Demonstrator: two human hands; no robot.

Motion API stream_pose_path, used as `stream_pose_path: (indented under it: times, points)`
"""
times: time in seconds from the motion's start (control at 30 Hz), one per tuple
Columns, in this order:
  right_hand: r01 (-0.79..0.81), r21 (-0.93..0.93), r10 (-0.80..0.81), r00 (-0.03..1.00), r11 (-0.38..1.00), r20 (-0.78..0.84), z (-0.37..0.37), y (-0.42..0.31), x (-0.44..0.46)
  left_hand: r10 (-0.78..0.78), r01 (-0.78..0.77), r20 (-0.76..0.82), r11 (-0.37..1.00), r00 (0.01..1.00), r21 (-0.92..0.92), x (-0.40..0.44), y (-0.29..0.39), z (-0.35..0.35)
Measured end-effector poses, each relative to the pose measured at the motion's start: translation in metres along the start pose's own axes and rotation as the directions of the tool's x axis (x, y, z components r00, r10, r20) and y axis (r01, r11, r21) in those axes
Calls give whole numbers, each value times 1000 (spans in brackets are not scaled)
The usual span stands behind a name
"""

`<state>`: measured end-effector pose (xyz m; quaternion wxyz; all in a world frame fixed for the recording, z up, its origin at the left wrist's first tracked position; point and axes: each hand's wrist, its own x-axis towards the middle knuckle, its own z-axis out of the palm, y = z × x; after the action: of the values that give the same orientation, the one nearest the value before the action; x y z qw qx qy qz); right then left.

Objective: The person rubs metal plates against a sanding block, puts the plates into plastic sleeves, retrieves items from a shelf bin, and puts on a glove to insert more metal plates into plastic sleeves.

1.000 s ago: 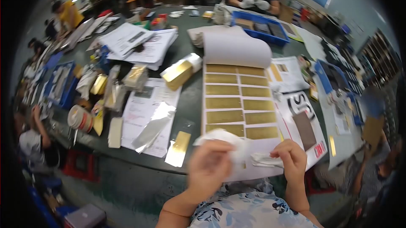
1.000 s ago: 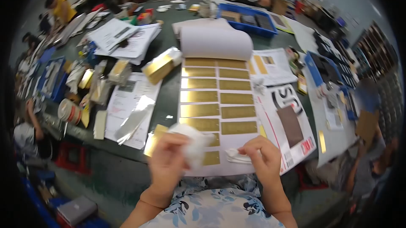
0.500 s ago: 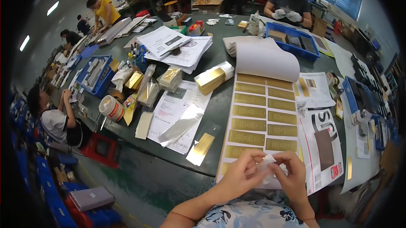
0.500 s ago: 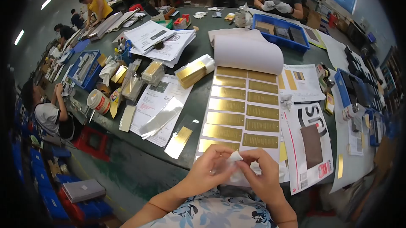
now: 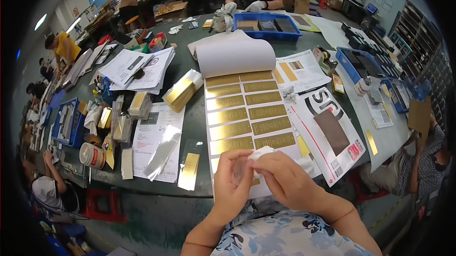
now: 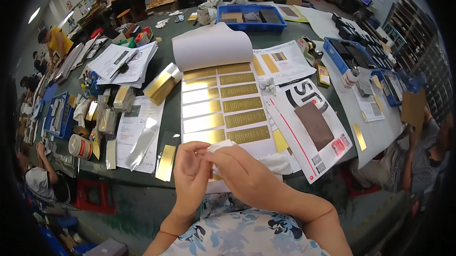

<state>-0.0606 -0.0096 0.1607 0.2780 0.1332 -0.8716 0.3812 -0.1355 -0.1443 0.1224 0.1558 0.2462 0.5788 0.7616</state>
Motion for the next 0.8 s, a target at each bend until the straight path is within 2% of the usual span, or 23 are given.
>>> stream_pose_path:
  times: [0.03, 0.07, 0.1, 0.13, 0.17, 0.2, 0.23, 0.27, 0.3, 0.37, 0.4, 0.43, 0.5, 0.57, 0.73, 0.8]
  points:
    - [-34, -76, 38, 998, 997, 51, 4, 1, 0, 9, -9, -7, 1000, 1000, -2, 0, 0, -1]
    - [-16, -77, 21, 998, 997, 63, 4, 5, -4, 148, -147, 3, 975, 989, 166, 1, 1, -1]
    - [-126, -83, 142, 962, 989, 232, 3, 10, -11, 279, -272, 30, 904, 960, 329, 0, 1, -1]
    - [-234, -111, 259, 883, 966, 391, 2, 15, -14, 287, -275, 12, 903, 958, 329, -1, 0, -1]
    - [-221, -115, 249, 882, 968, 401, 3, 20, -12, 352, -393, 179, 860, 919, 326, -2, -2, 1]
    - [-213, -29, 212, 925, 977, 316, 2, 23, -9, 406, -509, 344, 807, 847, 300, -2, -4, 4]
    - [-197, 55, 180, 958, 979, 224, 1, 27, -7, 420, -518, 337, 803, 843, 294, -3, -5, 8]
    - [-524, 353, 468, 851, 775, 236, -1, 30, -3, 323, -475, 448, 832, 834, 285, -6, -6, 13]
    - [-515, 341, 461, 857, 786, 233, -3, 33, 0, 221, -431, 553, 857, 804, 284, -8, -7, 16]
    - [-561, 679, 659, 737, 473, 150, -8, 42, 3, 262, -439, 533, 866, 805, 238, -8, -8, 18]
    - [-483, 790, 638, 754, 378, 156, -7, 51, 0, 232, -406, 522, 880, 821, 248, -7, -8, 15]
    - [-479, 790, 636, 757, 383, 150, -6, 54, -2, 198, -369, 511, 893, 836, 259, -6, -8, 12]
    - [-398, 890, 655, 738, 225, 164, -5, 56, -3, 212, -384, 508, 886, 835, 261, -6, -11, 12]
    - [-402, 888, 650, 740, 226, 170, -7, 67, -7, 228, -398, 499, 878, 836, 265, -9, -12, 12]
    - [-412, 886, 620, 758, 213, 203, -15, 61, -4, 166, -309, 447, 912, 879, 269, -14, -13, 13]
    - [-370, 926, 639, 731, 77, 239, -9, 50, 0, 156, -318, 463, 901, 873, 295, -14, -15, 14]
